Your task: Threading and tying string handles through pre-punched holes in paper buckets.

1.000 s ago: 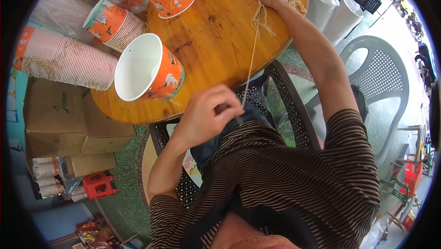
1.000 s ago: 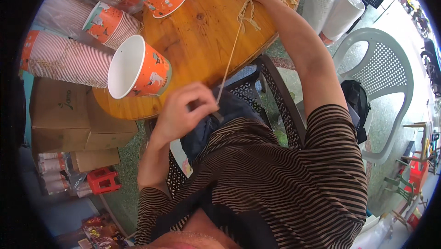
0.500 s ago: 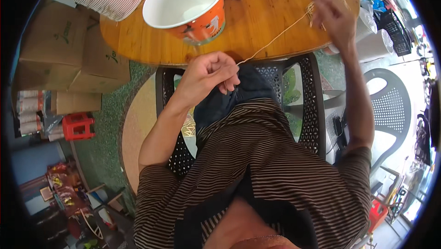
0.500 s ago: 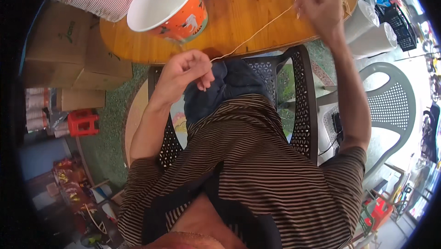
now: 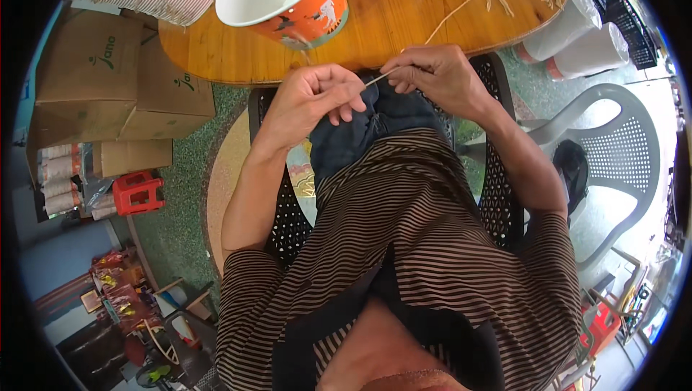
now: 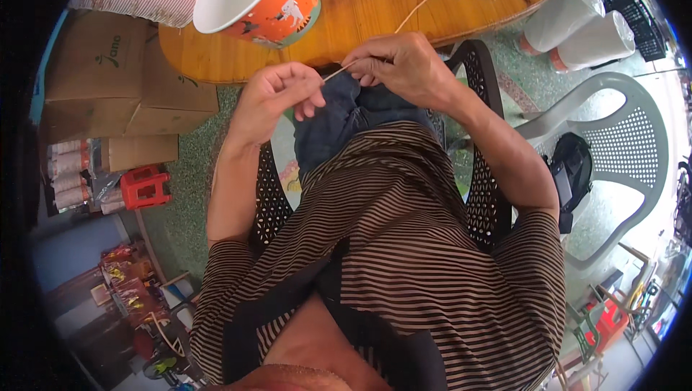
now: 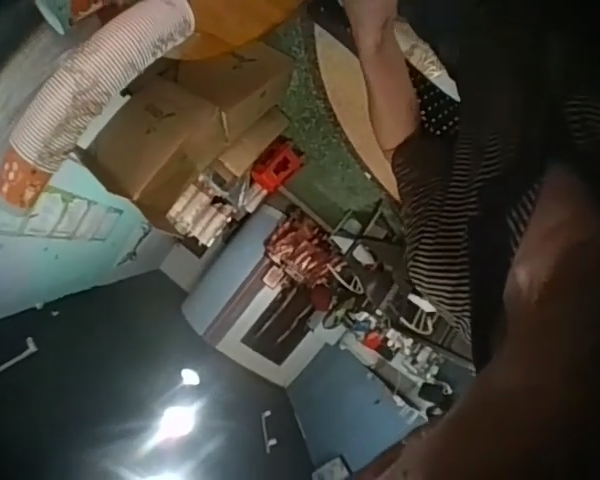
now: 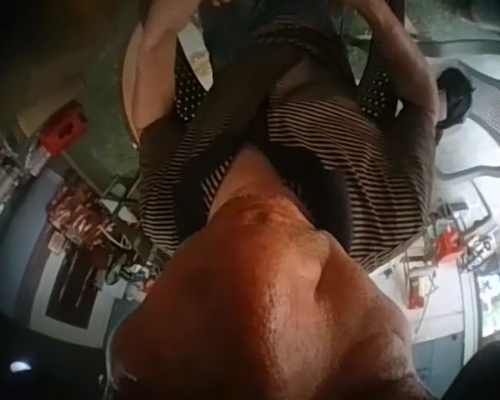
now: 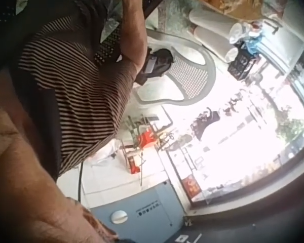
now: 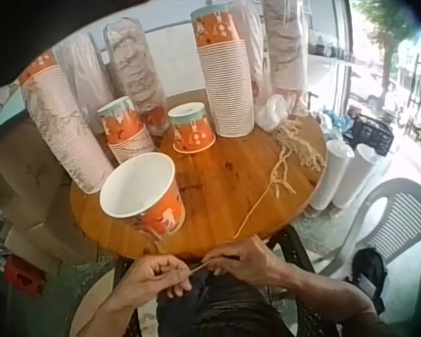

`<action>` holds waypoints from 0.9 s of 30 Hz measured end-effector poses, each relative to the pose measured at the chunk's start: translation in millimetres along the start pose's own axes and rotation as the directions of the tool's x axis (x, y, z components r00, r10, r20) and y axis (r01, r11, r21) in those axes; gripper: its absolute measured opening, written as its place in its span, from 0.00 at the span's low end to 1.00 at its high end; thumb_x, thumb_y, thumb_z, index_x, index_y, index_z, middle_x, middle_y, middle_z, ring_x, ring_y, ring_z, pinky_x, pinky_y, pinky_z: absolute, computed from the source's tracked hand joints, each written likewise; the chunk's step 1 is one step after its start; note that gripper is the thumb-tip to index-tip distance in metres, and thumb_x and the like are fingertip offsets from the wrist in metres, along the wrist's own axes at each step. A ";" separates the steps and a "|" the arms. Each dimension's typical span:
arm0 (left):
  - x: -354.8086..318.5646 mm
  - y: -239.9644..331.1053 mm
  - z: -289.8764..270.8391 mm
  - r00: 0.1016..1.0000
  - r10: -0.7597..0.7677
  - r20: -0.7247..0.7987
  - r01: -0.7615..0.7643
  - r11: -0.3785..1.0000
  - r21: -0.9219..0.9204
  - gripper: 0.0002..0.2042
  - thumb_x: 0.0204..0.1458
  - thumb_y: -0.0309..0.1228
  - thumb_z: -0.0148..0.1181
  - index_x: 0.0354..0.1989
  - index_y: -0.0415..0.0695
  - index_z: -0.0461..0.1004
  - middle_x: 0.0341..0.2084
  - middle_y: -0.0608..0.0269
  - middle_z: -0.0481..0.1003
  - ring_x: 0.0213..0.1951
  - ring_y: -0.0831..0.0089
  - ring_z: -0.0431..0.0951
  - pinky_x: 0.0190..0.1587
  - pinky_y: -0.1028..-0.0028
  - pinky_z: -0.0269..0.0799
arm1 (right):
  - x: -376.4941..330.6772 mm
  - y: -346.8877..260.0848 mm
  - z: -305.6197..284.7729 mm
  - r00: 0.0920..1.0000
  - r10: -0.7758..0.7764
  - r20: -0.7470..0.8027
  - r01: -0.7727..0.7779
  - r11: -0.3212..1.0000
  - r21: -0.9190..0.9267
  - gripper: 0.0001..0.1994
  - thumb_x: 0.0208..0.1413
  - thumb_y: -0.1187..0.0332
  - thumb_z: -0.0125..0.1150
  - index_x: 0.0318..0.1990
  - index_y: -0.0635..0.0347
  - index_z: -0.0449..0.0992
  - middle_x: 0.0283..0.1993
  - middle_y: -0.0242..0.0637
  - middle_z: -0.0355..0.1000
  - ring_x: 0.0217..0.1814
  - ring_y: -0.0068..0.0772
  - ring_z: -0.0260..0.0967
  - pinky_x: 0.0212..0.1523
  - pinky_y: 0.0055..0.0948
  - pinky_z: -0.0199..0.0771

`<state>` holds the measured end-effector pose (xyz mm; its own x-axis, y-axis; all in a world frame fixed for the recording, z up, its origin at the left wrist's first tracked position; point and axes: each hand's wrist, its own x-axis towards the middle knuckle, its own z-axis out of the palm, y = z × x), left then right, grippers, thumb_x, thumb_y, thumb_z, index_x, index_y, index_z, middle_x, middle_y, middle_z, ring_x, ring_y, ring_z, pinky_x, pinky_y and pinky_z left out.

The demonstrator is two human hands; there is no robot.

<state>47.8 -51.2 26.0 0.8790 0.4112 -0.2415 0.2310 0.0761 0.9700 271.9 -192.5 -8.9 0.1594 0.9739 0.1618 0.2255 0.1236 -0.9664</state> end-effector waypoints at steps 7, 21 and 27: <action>1.6 -6.9 -3.1 0.994 0.055 -0.093 -0.056 0.998 -0.002 0.09 0.67 0.31 0.62 0.45 0.37 0.79 0.31 0.62 0.84 0.27 0.83 0.76 0.29 0.82 0.71 | -5.3 2.1 -1.1 0.992 0.102 0.077 -0.097 0.994 -0.059 0.12 0.66 0.69 0.66 0.52 0.66 0.84 0.41 0.40 0.84 0.35 0.25 0.82 0.37 0.25 0.84; -11.2 6.1 9.1 0.996 0.033 -0.087 -0.013 0.975 0.222 0.05 0.63 0.25 0.63 0.40 0.37 0.74 0.26 0.64 0.82 0.24 0.84 0.74 0.27 0.80 0.70 | -2.5 -15.1 40.4 0.956 0.219 0.196 -0.262 0.937 0.230 0.09 0.65 0.70 0.67 0.44 0.70 0.83 0.36 0.37 0.83 0.36 0.24 0.82 0.35 0.24 0.84; -17.4 10.4 3.3 0.990 0.091 -0.109 -0.058 0.959 0.279 0.04 0.64 0.25 0.63 0.40 0.37 0.75 0.26 0.65 0.82 0.25 0.84 0.75 0.28 0.80 0.70 | -3.6 -6.5 35.3 0.982 0.145 0.121 -0.170 0.957 0.234 0.11 0.69 0.68 0.63 0.42 0.72 0.81 0.33 0.35 0.80 0.33 0.21 0.79 0.35 0.24 0.83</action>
<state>36.2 -60.6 40.3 0.8454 0.5133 -0.1476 0.2871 -0.2038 0.9360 235.9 -190.1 -10.2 0.0725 0.9974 -0.0053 -0.0360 -0.0027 -0.9993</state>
